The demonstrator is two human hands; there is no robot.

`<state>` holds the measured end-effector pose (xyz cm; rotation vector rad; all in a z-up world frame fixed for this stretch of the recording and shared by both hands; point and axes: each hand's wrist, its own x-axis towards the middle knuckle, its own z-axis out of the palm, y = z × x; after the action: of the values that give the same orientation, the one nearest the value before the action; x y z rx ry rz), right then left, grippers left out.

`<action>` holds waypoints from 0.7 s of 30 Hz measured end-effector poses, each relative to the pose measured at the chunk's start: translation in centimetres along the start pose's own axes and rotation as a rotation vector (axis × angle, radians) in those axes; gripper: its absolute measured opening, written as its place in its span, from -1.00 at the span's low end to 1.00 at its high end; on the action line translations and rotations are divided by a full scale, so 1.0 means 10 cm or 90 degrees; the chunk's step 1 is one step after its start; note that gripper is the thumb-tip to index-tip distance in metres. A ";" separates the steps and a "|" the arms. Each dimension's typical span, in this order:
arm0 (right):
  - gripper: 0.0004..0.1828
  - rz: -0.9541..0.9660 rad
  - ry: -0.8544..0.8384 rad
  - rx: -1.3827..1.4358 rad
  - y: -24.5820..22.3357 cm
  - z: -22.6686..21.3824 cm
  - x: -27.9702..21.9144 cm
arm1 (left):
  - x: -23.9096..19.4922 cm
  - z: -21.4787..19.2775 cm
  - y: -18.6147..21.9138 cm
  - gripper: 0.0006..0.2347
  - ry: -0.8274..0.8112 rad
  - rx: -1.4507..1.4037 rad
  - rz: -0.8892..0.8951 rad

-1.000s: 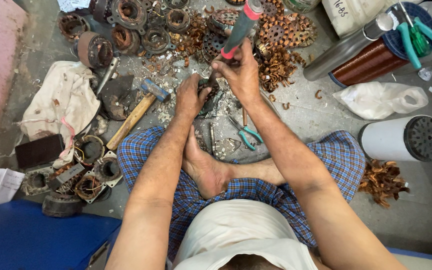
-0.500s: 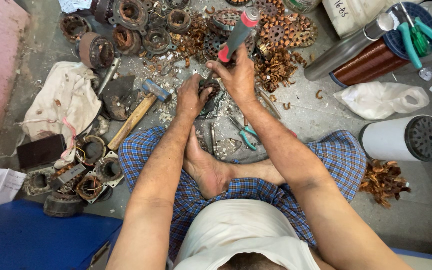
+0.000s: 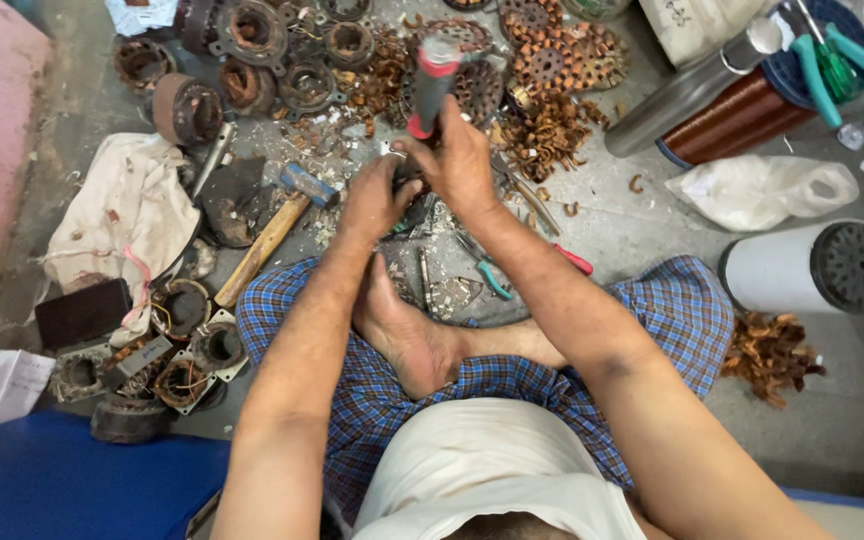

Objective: The person disassembles fan motor stators and coils while sitting on the floor, using a hammer, pliers, and a screwdriver to pry and strike the metal components.

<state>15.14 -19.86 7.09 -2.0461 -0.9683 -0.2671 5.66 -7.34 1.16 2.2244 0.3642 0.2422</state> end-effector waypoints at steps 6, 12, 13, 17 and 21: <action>-0.27 -0.060 0.000 -0.016 0.03 0.10 0.01 | 0.24 -0.27 0.02 -0.74 -0.073 0.151 0.080; -0.39 -0.005 -0.096 0.100 0.12 -0.07 0.08 | 0.38 -0.36 0.04 -0.73 -0.103 0.217 0.124; -0.42 -0.002 -0.114 0.081 0.16 -0.16 0.02 | 0.38 -0.37 0.04 -0.73 -0.111 0.174 0.112; -0.41 0.166 -0.226 -0.112 0.44 -0.52 -0.43 | 0.42 -0.39 0.07 -0.65 -0.093 0.206 0.112; -0.21 0.392 -0.383 -0.216 0.88 -0.45 -1.02 | 0.42 -0.43 0.07 -0.65 -0.079 0.169 0.113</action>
<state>15.21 -31.91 -0.35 -2.6960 -0.5911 0.5795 8.44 -3.22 4.62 2.5225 0.1360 0.1560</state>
